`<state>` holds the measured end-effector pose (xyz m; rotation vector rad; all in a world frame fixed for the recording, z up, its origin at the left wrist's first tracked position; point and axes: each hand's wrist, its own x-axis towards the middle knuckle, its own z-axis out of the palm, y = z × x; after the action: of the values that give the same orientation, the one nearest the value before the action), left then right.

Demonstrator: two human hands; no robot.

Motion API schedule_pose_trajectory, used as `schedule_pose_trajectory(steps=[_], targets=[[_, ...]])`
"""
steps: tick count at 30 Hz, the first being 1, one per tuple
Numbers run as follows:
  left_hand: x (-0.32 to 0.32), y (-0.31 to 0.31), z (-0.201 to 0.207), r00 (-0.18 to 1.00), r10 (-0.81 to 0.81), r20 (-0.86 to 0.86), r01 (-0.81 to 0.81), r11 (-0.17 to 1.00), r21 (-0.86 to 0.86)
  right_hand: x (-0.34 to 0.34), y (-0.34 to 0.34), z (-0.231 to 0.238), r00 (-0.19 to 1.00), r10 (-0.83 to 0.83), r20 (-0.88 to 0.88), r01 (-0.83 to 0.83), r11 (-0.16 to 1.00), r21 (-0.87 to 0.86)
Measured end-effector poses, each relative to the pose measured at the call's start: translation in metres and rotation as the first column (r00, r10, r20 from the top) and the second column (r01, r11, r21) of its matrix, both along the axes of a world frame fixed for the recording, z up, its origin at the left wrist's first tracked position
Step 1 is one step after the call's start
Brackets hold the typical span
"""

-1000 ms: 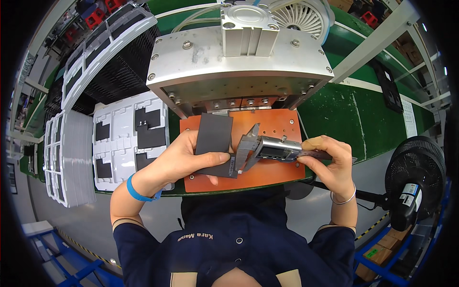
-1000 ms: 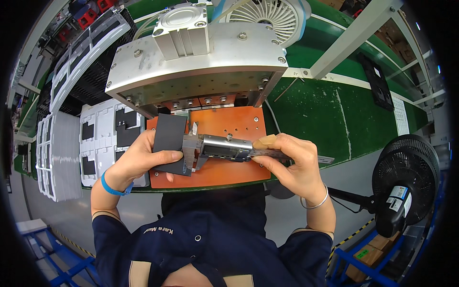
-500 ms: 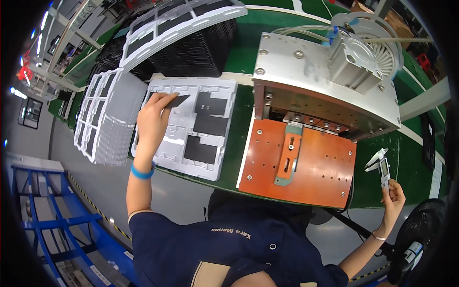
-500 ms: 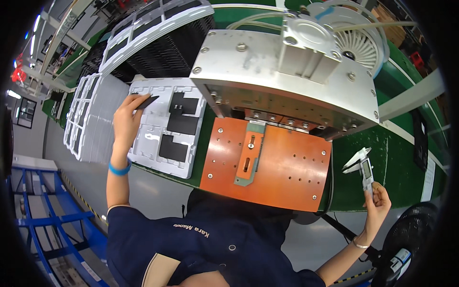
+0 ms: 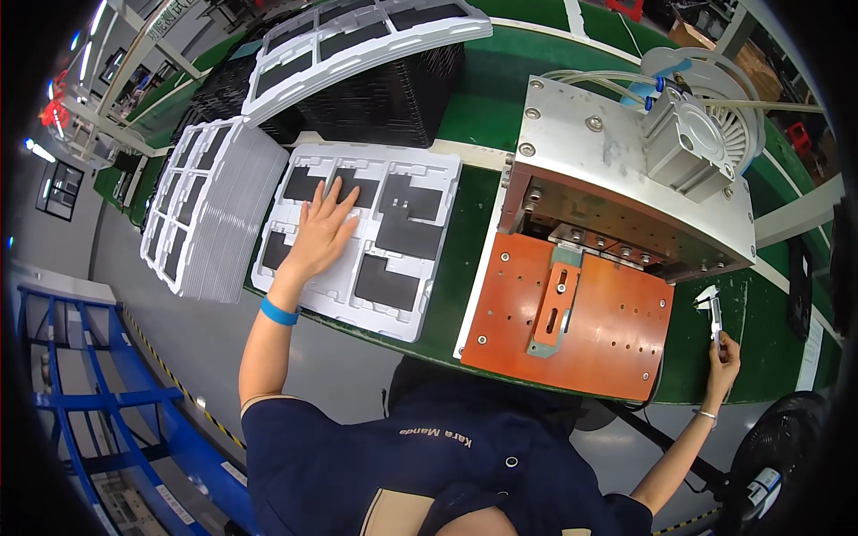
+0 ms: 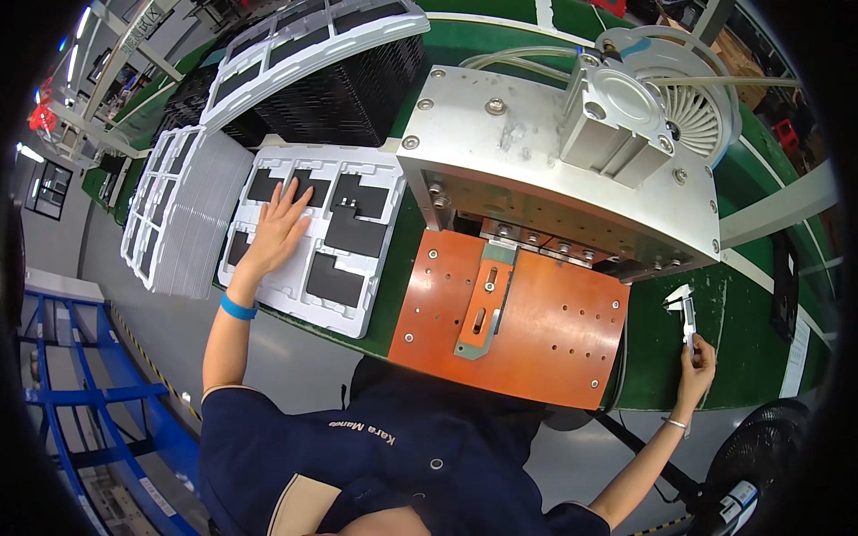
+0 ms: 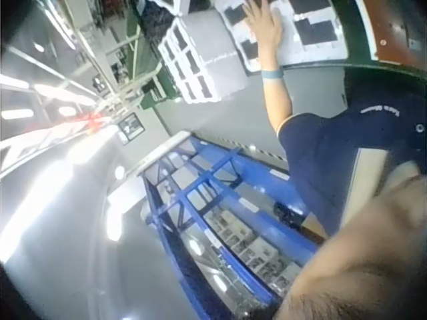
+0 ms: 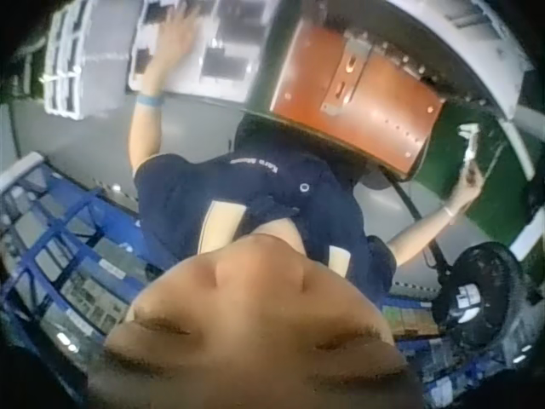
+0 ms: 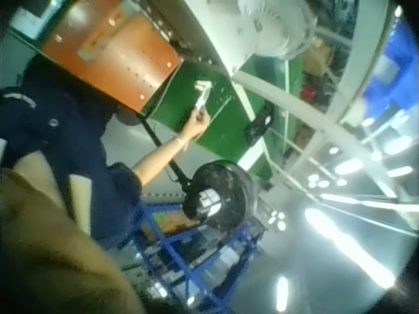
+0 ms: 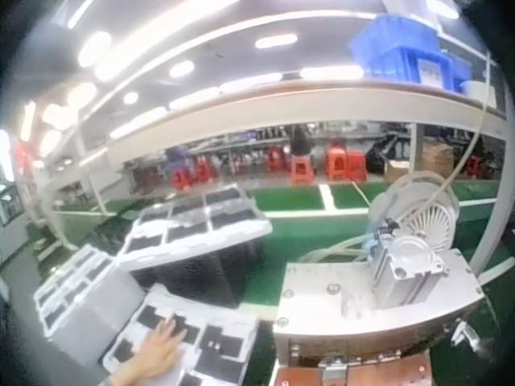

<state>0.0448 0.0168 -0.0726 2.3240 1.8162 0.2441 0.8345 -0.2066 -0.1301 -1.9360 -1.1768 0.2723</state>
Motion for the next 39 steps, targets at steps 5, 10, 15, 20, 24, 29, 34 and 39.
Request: schedule_pose_trajectory(steps=[5, 10, 15, 20, 24, 29, 34, 39], targets=[[0.026, -0.005, 0.018, 0.998, -0.063, 0.023, 0.06, 0.992, 0.109, -0.016, 0.007, 0.009, 0.949, -0.051, 0.31, 0.069, 0.996, -0.05], [0.07, -0.019, 0.051, 0.9, -0.429, 0.074, 0.421, 0.901, 0.107, -0.032, 0.017, 0.017, 0.878, -0.012, 0.479, 0.028, 0.999, -0.026], [0.079, -0.008, 0.032, 0.864, -0.504, 0.015, 0.491, 0.848, 0.198, -0.052, 0.015, 0.036, 0.94, -0.108, 0.323, 0.071, 0.99, 0.125], [0.106, -0.04, 0.109, 0.864, -0.494, 0.095, 0.458, 0.851, 0.258, -0.107, 0.02, 0.104, 0.909, -0.178, 0.377, 0.104, 0.972, 0.209], [0.179, -0.074, 0.152, 0.497, -0.828, 0.261, 0.75, 0.56, 0.352, -0.168, 0.038, 0.151, 0.949, -0.143, 0.282, 0.053, 0.951, 0.304], [0.276, -0.079, 0.123, 0.455, -0.858, 0.24, 0.829, 0.506, 0.239, -0.259, 0.071, 0.19, 0.878, 0.252, 0.407, -0.364, 0.903, 0.227], [0.259, -0.087, 0.106, 0.576, -0.812, 0.097, 0.766, 0.578, 0.281, -0.298, 0.082, 0.189, 0.759, 0.57, 0.315, -0.61, 0.791, 0.039], [0.233, -0.104, 0.096, 0.585, -0.811, 0.011, 0.786, 0.57, 0.241, -0.321, 0.099, 0.17, 0.671, 0.679, 0.298, -0.711, 0.704, -0.002]])
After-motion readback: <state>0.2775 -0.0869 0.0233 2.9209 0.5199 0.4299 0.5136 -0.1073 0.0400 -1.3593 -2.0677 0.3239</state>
